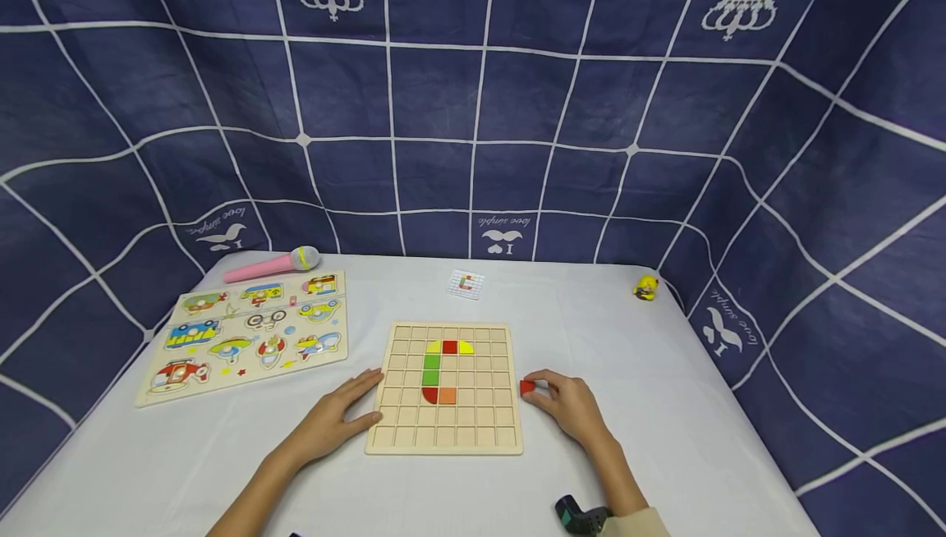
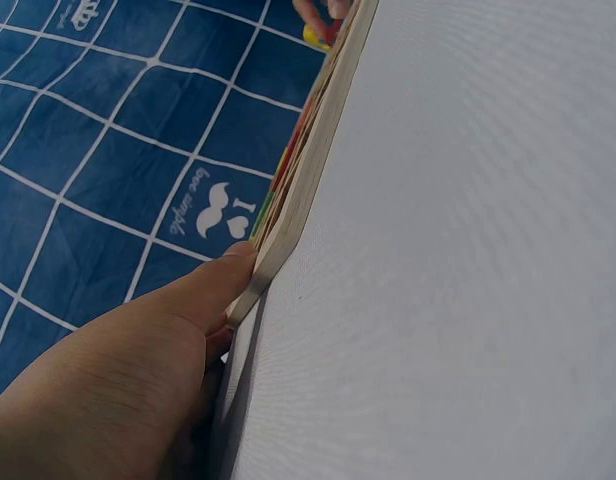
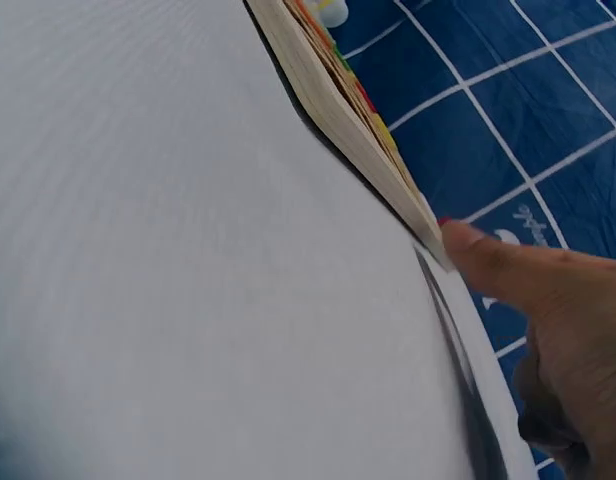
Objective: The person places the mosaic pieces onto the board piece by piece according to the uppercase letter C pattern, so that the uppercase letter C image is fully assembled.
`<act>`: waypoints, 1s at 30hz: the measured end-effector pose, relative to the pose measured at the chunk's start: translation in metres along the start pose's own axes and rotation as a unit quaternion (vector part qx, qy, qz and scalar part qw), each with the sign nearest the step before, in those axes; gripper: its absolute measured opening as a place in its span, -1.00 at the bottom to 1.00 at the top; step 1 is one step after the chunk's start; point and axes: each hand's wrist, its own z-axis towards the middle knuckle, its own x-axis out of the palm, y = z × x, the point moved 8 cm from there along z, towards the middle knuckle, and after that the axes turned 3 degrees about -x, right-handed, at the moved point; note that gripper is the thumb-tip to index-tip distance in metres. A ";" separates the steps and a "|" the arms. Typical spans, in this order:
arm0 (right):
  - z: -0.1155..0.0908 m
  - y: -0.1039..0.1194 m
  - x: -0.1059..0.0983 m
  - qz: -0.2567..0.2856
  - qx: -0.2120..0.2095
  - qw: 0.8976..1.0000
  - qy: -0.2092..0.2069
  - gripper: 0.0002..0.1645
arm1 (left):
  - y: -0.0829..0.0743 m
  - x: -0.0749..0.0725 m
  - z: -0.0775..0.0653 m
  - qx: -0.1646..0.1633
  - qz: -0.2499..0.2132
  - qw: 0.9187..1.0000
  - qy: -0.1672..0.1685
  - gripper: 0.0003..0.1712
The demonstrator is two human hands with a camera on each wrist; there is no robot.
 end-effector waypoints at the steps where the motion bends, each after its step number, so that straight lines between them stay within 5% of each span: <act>1: 0.003 0.004 0.000 0.001 -0.007 1.000 -0.001 -0.73 | 0.000 0.000 0.000 0.001 0.000 1.000 0.000 -0.22; 14: 0.026 0.059 0.042 0.051 -0.038 0.996 0.066 -0.70 | 0.000 0.001 0.001 0.003 0.000 1.000 -0.005 -0.22; 30: 0.026 0.069 0.060 0.020 -0.043 0.996 0.072 -0.72 | -0.001 0.000 -0.001 0.000 0.001 1.000 -0.004 -0.22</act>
